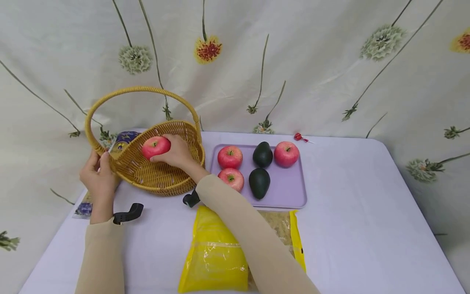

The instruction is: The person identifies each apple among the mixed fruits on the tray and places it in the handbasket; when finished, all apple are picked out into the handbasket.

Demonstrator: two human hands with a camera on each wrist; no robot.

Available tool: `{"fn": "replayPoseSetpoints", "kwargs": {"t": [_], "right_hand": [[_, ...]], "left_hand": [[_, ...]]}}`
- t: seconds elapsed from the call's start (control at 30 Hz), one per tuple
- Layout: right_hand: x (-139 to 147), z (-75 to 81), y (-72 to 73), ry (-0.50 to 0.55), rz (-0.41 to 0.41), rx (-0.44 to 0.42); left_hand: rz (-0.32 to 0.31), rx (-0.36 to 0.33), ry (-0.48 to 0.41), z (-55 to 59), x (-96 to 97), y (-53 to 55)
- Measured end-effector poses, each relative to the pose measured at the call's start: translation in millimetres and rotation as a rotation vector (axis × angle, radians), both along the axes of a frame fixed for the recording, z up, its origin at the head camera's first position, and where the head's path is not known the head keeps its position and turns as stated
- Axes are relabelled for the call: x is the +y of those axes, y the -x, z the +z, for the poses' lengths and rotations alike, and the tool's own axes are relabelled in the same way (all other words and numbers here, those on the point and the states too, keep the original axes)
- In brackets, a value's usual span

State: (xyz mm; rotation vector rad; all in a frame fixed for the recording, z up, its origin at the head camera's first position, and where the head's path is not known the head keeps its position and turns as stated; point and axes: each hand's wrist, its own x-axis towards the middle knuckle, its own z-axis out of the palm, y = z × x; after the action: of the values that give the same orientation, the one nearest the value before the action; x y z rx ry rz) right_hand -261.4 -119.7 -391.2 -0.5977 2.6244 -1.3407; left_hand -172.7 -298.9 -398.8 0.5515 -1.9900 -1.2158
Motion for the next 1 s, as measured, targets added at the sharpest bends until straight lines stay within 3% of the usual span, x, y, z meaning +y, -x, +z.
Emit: {"fn": "replayPoseSetpoints", "kwargs": {"t": [0.33,0.7,1.0], "right_hand": [[-5.9,-2.1,2.4,-0.075,-0.002,-0.026],[-5.9,-5.4,2.9,-0.087,0.021,-0.015],[-6.3,-8.3,4.8,-0.151,0.042,-0.014]], "left_hand": [[-0.008,0.017,0.009,-1.1,0.0,0.0],[-0.012,0.037,0.01,-1.5,1.3,-0.1],[-0.011,0.02,0.01,-0.7,2.0,-0.8]]}}
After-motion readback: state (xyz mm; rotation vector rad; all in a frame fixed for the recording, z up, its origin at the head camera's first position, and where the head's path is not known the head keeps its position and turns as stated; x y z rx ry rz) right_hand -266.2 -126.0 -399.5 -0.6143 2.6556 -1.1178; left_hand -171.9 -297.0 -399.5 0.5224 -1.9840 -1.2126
